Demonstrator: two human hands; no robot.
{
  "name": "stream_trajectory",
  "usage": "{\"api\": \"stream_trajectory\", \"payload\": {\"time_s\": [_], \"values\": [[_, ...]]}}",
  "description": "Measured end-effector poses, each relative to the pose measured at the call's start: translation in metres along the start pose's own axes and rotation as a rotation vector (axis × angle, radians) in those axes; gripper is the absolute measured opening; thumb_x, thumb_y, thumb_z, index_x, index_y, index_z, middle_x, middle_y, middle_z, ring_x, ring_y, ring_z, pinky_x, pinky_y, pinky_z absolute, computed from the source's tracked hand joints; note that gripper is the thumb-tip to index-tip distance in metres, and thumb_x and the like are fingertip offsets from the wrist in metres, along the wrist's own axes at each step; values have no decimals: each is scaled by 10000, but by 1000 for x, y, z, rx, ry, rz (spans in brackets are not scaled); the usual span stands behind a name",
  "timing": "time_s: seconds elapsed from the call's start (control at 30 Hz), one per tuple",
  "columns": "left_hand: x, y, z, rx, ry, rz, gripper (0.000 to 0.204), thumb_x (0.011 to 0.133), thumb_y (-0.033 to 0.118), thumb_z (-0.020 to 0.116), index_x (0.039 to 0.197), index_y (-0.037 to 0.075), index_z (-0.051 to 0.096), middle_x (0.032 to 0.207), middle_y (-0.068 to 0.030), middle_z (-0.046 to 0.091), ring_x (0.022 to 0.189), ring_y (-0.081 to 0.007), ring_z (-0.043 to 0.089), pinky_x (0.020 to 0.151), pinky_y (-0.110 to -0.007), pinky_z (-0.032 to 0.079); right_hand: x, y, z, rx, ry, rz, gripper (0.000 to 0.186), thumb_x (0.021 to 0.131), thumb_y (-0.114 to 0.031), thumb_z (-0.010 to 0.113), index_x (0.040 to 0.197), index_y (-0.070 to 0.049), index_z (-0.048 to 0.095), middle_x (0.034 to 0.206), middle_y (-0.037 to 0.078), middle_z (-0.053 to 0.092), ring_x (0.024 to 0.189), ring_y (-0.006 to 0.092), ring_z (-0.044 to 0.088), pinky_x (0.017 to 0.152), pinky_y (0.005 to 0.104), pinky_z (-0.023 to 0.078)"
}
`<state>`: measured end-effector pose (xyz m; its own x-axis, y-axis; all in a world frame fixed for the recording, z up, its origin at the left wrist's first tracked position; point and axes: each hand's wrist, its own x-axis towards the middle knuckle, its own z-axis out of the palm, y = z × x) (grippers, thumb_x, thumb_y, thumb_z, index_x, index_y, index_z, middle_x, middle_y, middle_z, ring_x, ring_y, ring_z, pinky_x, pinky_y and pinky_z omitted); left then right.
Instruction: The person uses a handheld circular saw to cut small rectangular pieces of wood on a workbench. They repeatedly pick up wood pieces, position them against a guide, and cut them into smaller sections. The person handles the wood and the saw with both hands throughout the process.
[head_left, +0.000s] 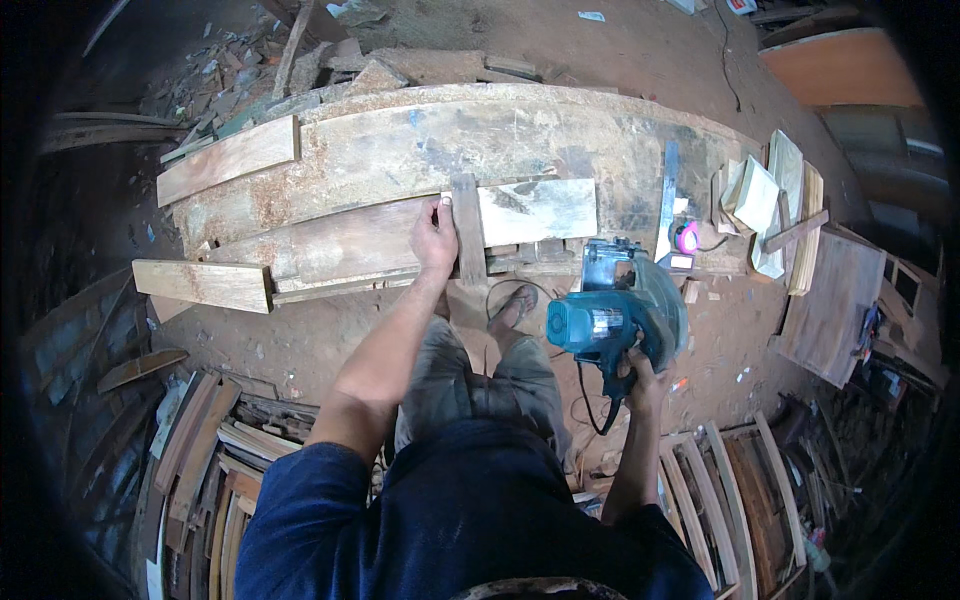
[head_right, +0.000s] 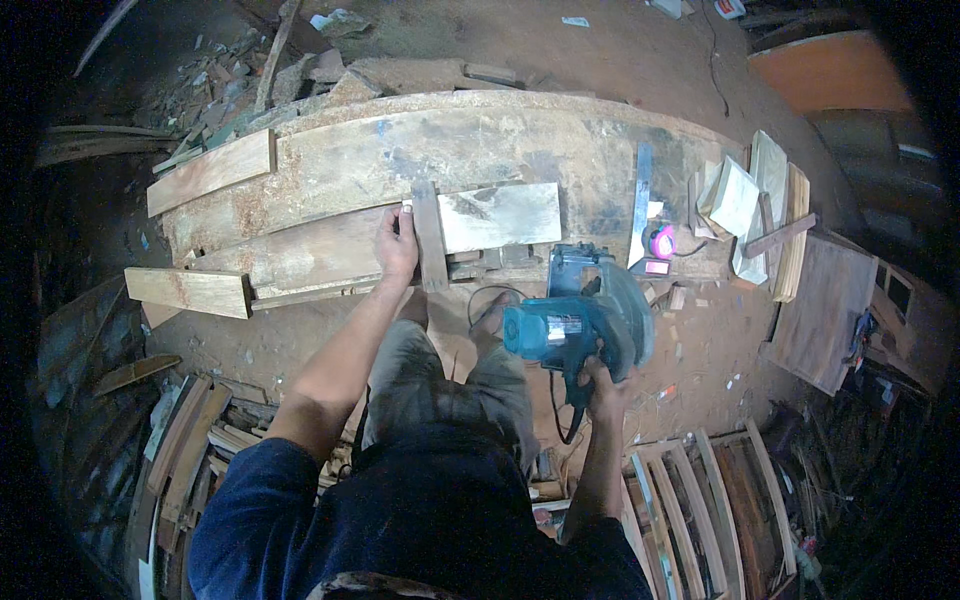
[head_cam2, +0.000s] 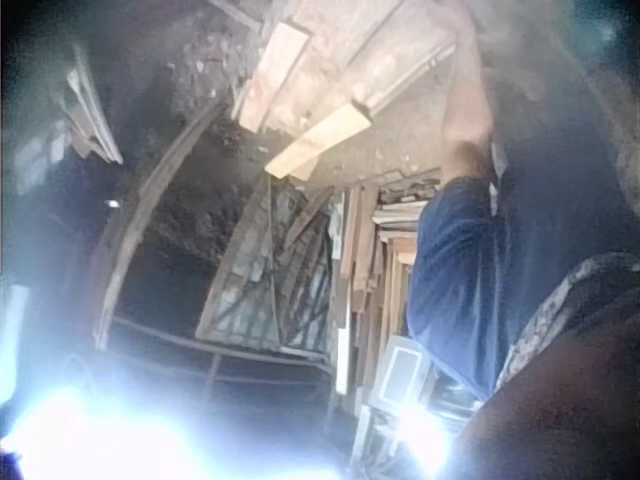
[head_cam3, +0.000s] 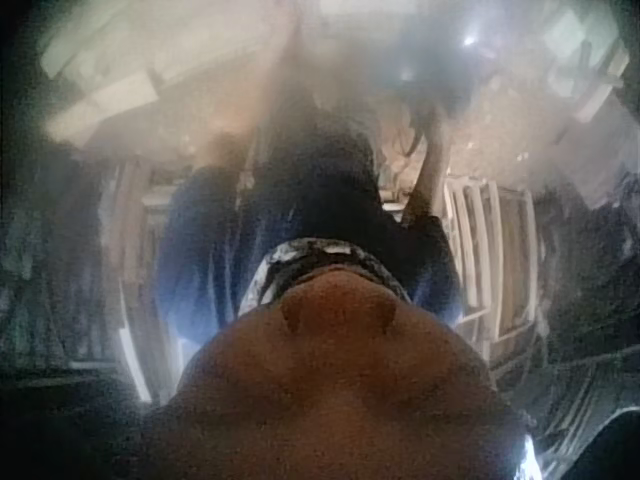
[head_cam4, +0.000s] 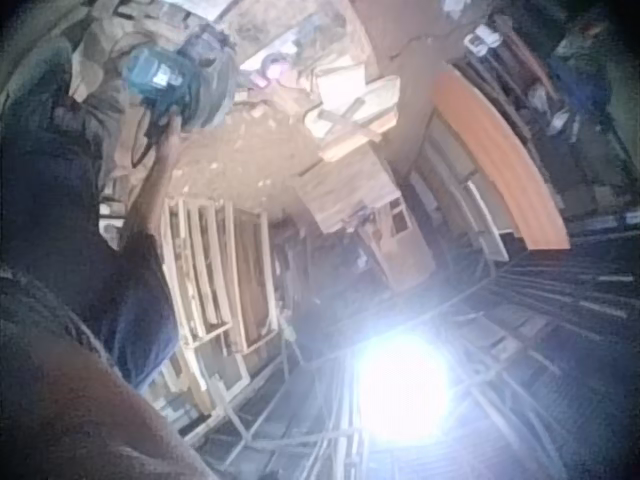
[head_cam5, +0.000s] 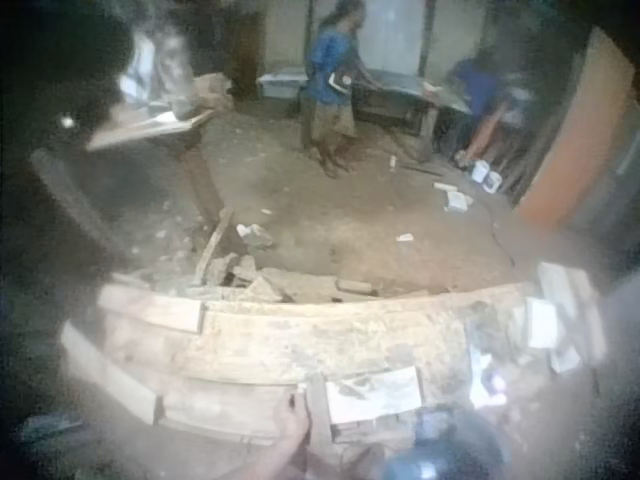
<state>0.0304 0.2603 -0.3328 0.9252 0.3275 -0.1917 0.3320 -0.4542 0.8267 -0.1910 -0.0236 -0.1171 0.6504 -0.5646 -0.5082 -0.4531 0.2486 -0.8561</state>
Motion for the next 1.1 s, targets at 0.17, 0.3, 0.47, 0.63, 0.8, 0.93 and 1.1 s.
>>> {"api": "stream_trajectory", "payload": {"time_s": [0.17,0.3,0.47,0.63,0.8,0.93,1.1], "values": [[1,3,-2,-28,-22,12,291,1013,341,605,966,70,698,790,-160,706,709,-304,678,670,-424,507,-29,-5,-18,207,-17,41,230,826,-17,712,1029,2,606,791,79,625,588,166,582,530,303,467],[6,-17,4,-47,-77,-38,322,1016,357,601,928,59,685,764,-139,695,689,-267,659,672,-422,501,-37,-22,0,208,-75,80,267,806,-33,723,1041,2,601,829,89,623,601,173,591,529,322,475],[7,-14,3,19,-51,-47,357,1017,375,596,909,49,693,729,-134,679,664,-253,632,673,-417,499,-20,1,24,330,-213,160,274,808,-29,709,1044,17,578,809,93,610,584,177,579,550,347,480],[5,-2,1,11,-47,-84,383,1012,383,605,885,33,696,719,-129,677,653,-233,620,668,-409,495,-3,28,42,371,-335,188,263,830,-9,691,1064,14,574,770,76,603,590,174,589,575,347,486],[2,1,-2,16,-57,-74,355,1015,361,609,900,38,697,727,-124,682,658,-220,623,666,-393,498,3,53,52,424,-391,216,246,838,13,673,1058,1,564,765,69,587,614,158,591,585,340,487],[2,3,-4,18,-108,-69,323,1040,309,589,968,11,691,778,-90,691,719,-148,598,697,-351,497,9,56,58,393,-435,200,238,837,-3,650,1050,-10,544,766,80,567,626,184,584,625,352,486],[-2,4,1,22,-21,60,303,1031,331,584,962,53,684,778,-179,704,711,-313,681,669,-442,516,16,62,58,373,-442,213,232,831,-7,646,1038,-11,541,762,76,561,623,185,581,617,352,484]]}}
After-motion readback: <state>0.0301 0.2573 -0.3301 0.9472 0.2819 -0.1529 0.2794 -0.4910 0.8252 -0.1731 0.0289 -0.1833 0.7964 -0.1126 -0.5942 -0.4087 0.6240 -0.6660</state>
